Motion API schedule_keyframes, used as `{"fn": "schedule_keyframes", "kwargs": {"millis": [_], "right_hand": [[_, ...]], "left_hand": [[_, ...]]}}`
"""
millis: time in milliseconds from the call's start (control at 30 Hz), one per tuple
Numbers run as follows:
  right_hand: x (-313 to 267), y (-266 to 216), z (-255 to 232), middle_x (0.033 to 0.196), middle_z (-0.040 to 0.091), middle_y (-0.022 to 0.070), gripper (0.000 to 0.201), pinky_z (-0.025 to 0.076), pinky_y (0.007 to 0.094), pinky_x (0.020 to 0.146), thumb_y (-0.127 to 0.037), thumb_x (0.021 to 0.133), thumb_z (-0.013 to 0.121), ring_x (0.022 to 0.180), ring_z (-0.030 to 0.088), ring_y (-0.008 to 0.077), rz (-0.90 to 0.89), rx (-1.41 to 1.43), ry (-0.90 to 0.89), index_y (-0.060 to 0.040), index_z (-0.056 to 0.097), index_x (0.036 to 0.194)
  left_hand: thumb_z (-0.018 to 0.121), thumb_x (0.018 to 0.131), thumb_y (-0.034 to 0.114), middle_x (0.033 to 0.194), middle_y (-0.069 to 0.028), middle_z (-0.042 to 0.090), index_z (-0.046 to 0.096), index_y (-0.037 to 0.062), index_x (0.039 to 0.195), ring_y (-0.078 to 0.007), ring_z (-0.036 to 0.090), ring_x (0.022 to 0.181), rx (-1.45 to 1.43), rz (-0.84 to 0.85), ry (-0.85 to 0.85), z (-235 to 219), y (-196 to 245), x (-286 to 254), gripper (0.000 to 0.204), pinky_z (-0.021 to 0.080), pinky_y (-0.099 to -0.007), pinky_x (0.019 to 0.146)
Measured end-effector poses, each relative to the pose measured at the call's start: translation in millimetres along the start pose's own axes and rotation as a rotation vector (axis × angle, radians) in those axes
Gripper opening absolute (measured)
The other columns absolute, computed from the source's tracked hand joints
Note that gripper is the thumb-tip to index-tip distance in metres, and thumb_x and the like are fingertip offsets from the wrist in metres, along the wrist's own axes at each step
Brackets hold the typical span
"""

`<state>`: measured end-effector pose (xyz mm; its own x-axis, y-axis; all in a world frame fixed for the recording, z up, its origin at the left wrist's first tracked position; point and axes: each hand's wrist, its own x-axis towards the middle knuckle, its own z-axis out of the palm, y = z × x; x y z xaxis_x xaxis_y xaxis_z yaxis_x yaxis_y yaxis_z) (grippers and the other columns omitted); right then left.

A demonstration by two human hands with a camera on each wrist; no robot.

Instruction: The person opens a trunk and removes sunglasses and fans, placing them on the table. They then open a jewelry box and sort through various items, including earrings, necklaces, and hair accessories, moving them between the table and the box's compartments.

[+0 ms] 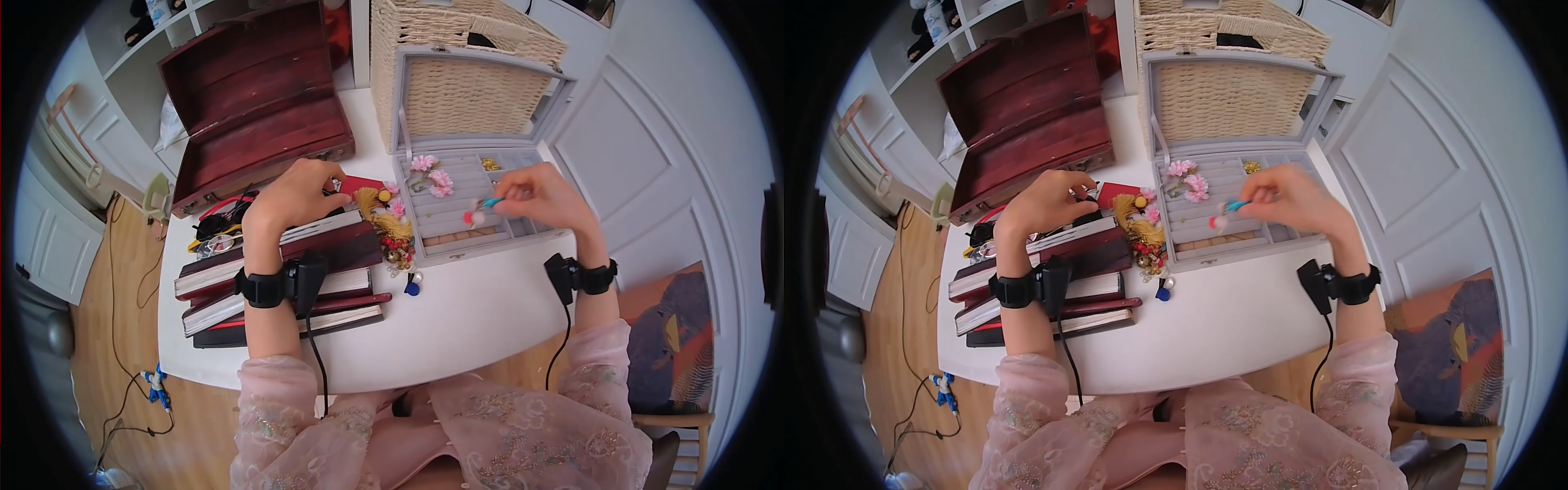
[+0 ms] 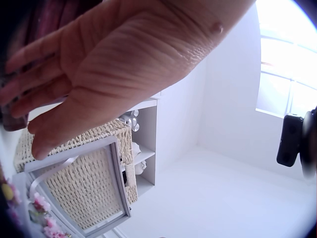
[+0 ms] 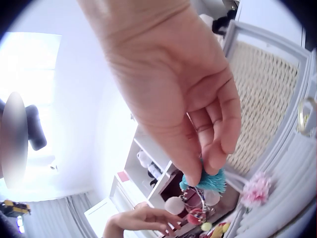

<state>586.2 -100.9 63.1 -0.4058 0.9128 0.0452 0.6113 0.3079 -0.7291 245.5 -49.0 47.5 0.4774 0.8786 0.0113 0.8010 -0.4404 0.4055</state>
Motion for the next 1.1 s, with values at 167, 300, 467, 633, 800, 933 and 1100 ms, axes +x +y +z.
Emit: {"fn": "schedule_keyframes", "kwargs": {"millis": [167,300,467,633,800,933,1100], "right_hand": [[-15,24,-31,0.059,0.056,0.0020,0.016,0.043,0.0235,0.055,-0.010,0.074,0.072,0.060,0.055,0.0074,0.180,-0.126,0.106,0.0035,0.064,0.075],[-19,48,-36,0.058,0.058,0.0065,0.015,0.043,0.0263,0.052,-0.009,0.073,0.072,0.055,0.056,0.0119,0.219,-0.284,0.188,0.0039,0.064,0.073],[-15,66,-28,0.060,0.061,0.0115,0.017,0.045,0.0299,0.053,-0.011,0.072,0.072,0.054,0.058,0.0178,0.240,-0.329,0.217,0.0038,0.064,0.074],[-3,75,-17,0.062,0.062,0.0133,0.017,0.046,0.0347,0.056,-0.015,0.069,0.073,0.058,0.061,0.0269,0.226,-0.482,0.194,0.0001,0.065,0.073],[10,95,-4,0.064,0.062,0.0141,0.014,0.047,0.0370,0.059,-0.014,0.068,0.072,0.064,0.061,0.0284,0.232,-0.503,0.190,-0.0020,0.066,0.071],[13,96,2,0.066,0.063,0.0138,0.013,0.047,0.0389,0.061,-0.014,0.068,0.072,0.066,0.062,0.0298,0.244,-0.557,0.138,-0.0030,0.066,0.072],[14,77,7,0.067,0.064,0.0123,0.014,0.048,0.0376,0.061,-0.015,0.069,0.073,0.067,0.063,0.0294,0.201,-0.707,0.231,-0.0034,0.066,0.074]], "left_hand": [[0.069,0.077,0.021,0.091,-0.0168,0.066,0.063,0.0014,0.105,-0.0296,0.065,0.081,0.004,-0.002,0.002,0,2,-1,0.035,0.051,-0.0358,0.072],[0.069,0.077,0.021,0.091,-0.0172,0.066,0.063,0.0005,0.105,-0.0301,0.065,0.082,0.002,0.009,0.012,3,0,0,0.035,0.051,-0.0360,0.072],[0.069,0.077,0.021,0.090,-0.0175,0.066,0.063,0.0002,0.105,-0.0302,0.065,0.081,0.020,0.034,0.004,5,-1,2,0.035,0.051,-0.0356,0.072],[0.068,0.077,0.022,0.089,-0.0175,0.066,0.063,0.0013,0.105,-0.0301,0.065,0.082,0.018,0.019,-0.001,3,3,0,0.035,0.051,-0.0355,0.071],[0.069,0.078,0.028,0.091,-0.0193,0.065,0.063,-0.0005,0.101,-0.0337,0.062,0.088,-0.020,-0.010,-0.012,0,6,-1,0.037,0.049,-0.0379,0.077],[0.069,0.077,0.027,0.091,-0.0190,0.065,0.063,-0.0006,0.101,-0.0334,0.062,0.088,-0.016,0.003,-0.006,2,2,-1,0.037,0.049,-0.0380,0.077],[0.070,0.077,0.026,0.091,-0.0188,0.065,0.064,-0.0010,0.099,-0.0327,0.063,0.088,-0.015,-0.015,0.003,1,4,-1,0.036,0.049,-0.0376,0.077]]}}
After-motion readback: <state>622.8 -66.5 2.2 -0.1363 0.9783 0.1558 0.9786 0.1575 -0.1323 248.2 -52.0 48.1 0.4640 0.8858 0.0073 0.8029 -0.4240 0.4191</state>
